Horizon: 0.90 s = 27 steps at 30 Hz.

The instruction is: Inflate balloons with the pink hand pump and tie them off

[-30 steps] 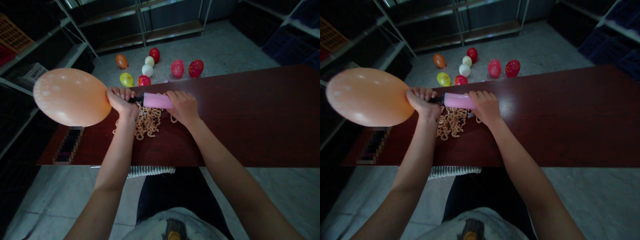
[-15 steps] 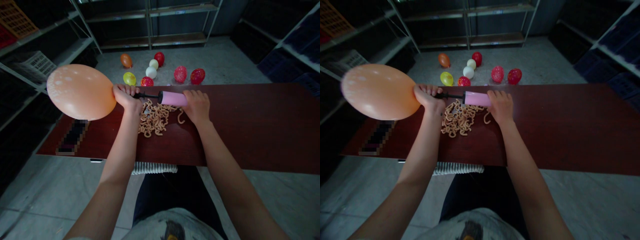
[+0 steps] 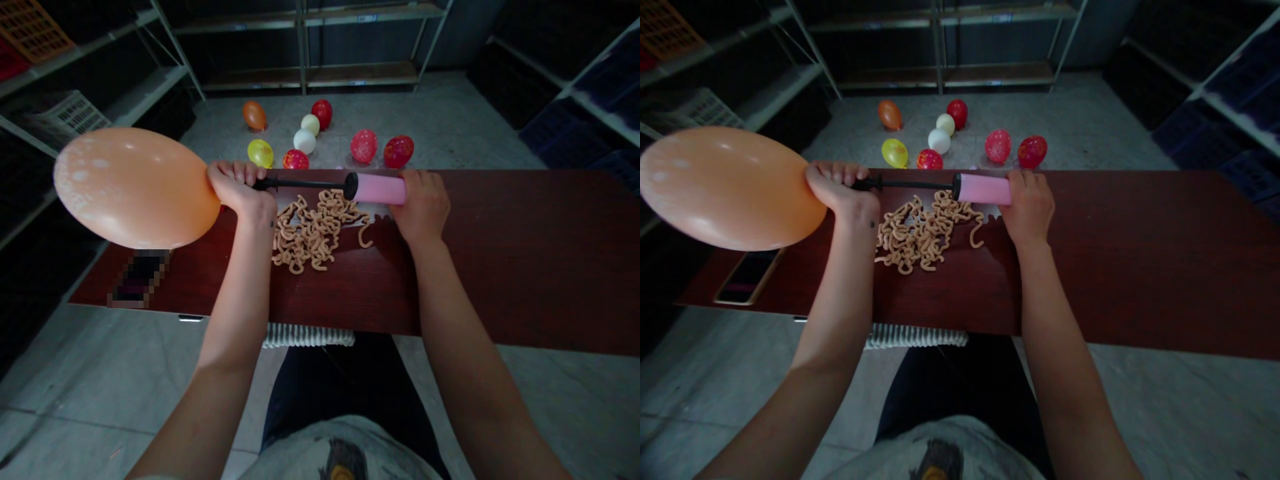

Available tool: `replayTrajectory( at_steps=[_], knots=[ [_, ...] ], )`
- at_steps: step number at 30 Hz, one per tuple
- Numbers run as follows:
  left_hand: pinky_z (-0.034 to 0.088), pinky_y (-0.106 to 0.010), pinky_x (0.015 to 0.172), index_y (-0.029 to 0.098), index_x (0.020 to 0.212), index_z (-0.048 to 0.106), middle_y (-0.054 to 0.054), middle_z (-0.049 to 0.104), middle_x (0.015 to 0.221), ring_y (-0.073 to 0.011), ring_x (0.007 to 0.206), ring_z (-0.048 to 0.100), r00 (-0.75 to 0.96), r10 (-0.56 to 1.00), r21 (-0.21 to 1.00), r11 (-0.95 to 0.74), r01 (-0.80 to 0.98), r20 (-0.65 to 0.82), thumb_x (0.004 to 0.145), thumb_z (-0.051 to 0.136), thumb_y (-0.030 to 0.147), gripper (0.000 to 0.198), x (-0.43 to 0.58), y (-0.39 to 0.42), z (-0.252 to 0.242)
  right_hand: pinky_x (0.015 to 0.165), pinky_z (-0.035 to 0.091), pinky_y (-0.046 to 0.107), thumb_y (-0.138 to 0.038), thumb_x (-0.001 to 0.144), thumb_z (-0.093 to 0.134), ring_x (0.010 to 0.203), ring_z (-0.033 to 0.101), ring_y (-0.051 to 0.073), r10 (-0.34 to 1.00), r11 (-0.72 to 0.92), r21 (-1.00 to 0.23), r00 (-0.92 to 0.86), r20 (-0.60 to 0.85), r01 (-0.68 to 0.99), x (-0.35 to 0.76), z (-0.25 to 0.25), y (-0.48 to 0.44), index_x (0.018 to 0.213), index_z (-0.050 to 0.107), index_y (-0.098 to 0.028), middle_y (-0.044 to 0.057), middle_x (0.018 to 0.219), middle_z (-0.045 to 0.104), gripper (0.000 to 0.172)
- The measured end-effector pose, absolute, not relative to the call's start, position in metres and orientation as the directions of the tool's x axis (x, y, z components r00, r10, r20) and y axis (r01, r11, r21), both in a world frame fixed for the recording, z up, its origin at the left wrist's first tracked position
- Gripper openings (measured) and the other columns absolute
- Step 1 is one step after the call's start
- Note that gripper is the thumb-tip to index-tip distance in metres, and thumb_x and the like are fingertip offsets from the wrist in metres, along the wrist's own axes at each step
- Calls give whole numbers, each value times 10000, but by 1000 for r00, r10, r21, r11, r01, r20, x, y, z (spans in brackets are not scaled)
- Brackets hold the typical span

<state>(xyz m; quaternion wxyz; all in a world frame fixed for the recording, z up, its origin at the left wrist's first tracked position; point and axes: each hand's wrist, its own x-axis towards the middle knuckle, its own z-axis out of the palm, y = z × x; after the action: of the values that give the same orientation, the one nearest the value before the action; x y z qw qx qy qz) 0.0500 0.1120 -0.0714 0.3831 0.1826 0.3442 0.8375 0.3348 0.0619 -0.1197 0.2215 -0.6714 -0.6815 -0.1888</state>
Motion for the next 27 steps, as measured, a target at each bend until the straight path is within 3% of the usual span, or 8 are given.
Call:
replayTrajectory(
  at_steps=[5,14,21,27],
  knots=[
    [230,-268,463,202,679,178,45,144,562,-93,431,177,-643,758,612,-560,-558,107,986,378,347,394,54,100,-58,788,412,412,-211,893,519,979,540,301,840,72,-71,-22,542,995,327,-117,59,1139,605,-153,171,1084,648,268],
    [196,-249,441,207,683,174,54,121,556,-80,413,130,-605,787,654,-521,-548,120,1003,349,314,381,85,81,-46,803,441,407,-254,877,563,1005,569,313,880,223,-104,-155,449,969,297,-113,47,1152,573,-154,152,1072,656,293],
    [280,-236,423,214,660,254,49,216,539,-85,405,200,-551,833,747,-399,-532,52,963,420,557,487,110,78,-59,762,437,364,-277,865,609,990,607,288,896,308,-149,-234,378,940,278,-119,40,1217,547,-138,166,1124,680,384],
    [310,-233,419,216,659,294,41,256,543,-89,407,223,-530,848,753,-334,-567,-23,949,408,598,493,107,83,-61,743,418,343,-279,908,548,992,602,267,886,291,-172,-197,419,941,280,-123,45,1166,577,-171,125,1101,687,281]
  ],
)
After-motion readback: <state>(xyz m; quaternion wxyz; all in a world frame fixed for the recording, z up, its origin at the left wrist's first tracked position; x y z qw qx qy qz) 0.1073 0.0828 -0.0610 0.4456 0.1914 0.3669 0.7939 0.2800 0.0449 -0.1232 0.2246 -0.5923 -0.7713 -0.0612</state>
